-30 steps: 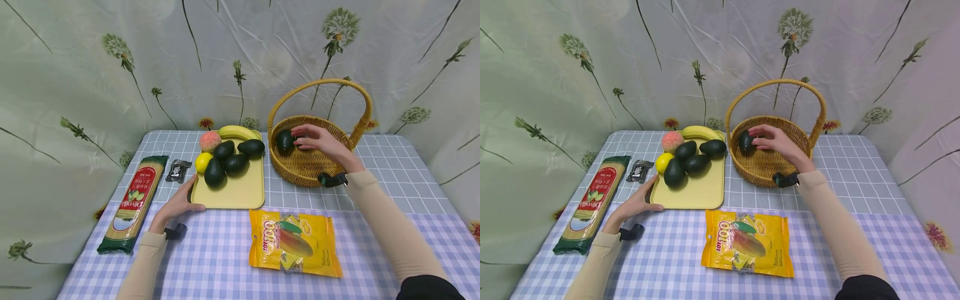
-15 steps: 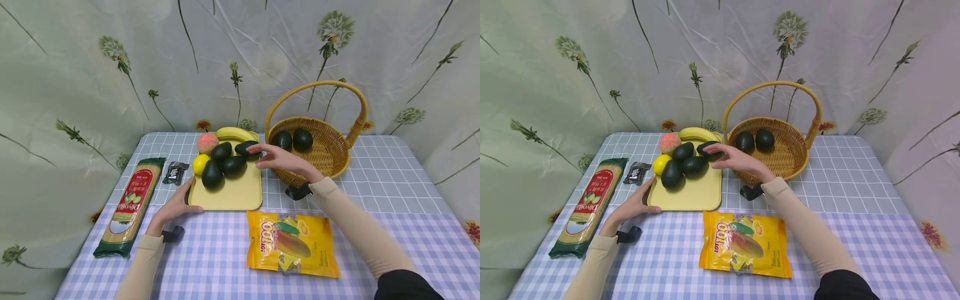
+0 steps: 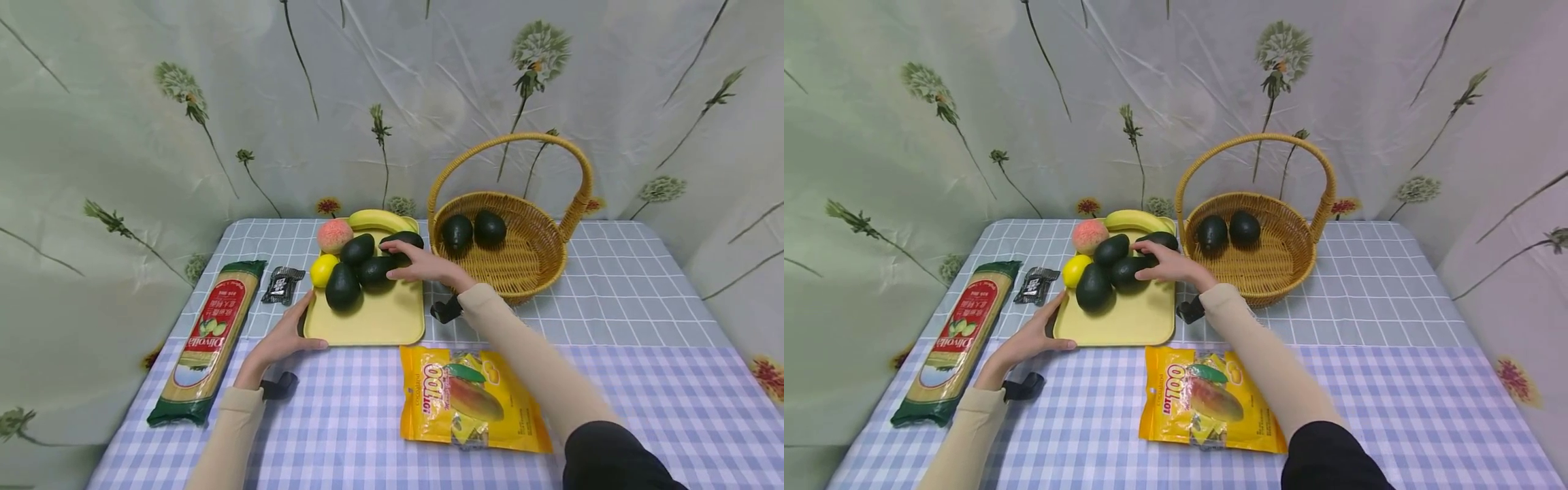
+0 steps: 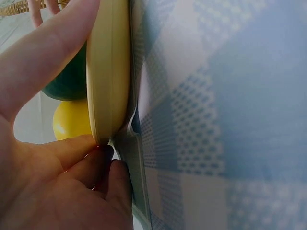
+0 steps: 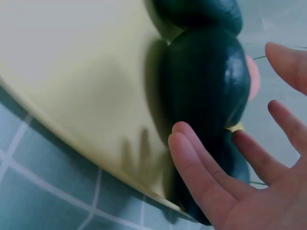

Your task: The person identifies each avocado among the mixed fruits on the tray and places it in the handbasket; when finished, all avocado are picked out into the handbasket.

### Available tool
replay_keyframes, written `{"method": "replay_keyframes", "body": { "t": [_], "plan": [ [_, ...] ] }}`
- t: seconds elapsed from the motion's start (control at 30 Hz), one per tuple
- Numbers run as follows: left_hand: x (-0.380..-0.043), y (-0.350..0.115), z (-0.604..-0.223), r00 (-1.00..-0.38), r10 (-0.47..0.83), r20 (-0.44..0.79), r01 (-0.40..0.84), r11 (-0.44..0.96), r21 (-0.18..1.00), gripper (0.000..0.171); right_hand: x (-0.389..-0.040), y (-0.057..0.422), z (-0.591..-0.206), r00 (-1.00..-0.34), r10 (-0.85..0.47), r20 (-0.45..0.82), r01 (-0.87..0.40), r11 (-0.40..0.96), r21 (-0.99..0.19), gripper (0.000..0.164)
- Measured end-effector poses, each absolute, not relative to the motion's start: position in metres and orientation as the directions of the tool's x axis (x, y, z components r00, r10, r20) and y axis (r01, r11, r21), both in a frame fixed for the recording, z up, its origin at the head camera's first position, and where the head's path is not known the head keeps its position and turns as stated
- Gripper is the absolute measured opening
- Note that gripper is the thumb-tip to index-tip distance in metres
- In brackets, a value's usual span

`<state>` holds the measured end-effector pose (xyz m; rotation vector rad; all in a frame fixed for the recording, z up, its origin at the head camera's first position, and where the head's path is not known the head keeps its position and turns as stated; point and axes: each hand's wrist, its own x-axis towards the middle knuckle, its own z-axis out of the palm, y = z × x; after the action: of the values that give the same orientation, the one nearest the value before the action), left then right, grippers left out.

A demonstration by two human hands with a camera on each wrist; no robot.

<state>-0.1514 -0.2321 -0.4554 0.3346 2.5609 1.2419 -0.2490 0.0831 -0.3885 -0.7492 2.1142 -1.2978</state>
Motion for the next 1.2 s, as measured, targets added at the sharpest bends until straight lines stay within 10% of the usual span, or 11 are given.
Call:
{"method": "replay_keyframes", "body": {
  "t": [0.73, 1.2],
  "plan": [
    [-0.153, -0.232, -0.457, -0.938, 0.317, -0.142, 0.081, 0.596, 0.799, 0.112, -0.246, 0.062, -0.396, -0.807, -0.569, -0.160, -0.126, 0.430, -0.894, 0.045],
    [-0.153, -0.232, -0.456, -0.938, 0.321, -0.128, 0.096, 0.598, 0.796, 0.111, -0.224, 0.137, -0.353, -0.797, -0.603, -0.033, -0.219, 0.339, -0.915, 0.044]
  ]
}}
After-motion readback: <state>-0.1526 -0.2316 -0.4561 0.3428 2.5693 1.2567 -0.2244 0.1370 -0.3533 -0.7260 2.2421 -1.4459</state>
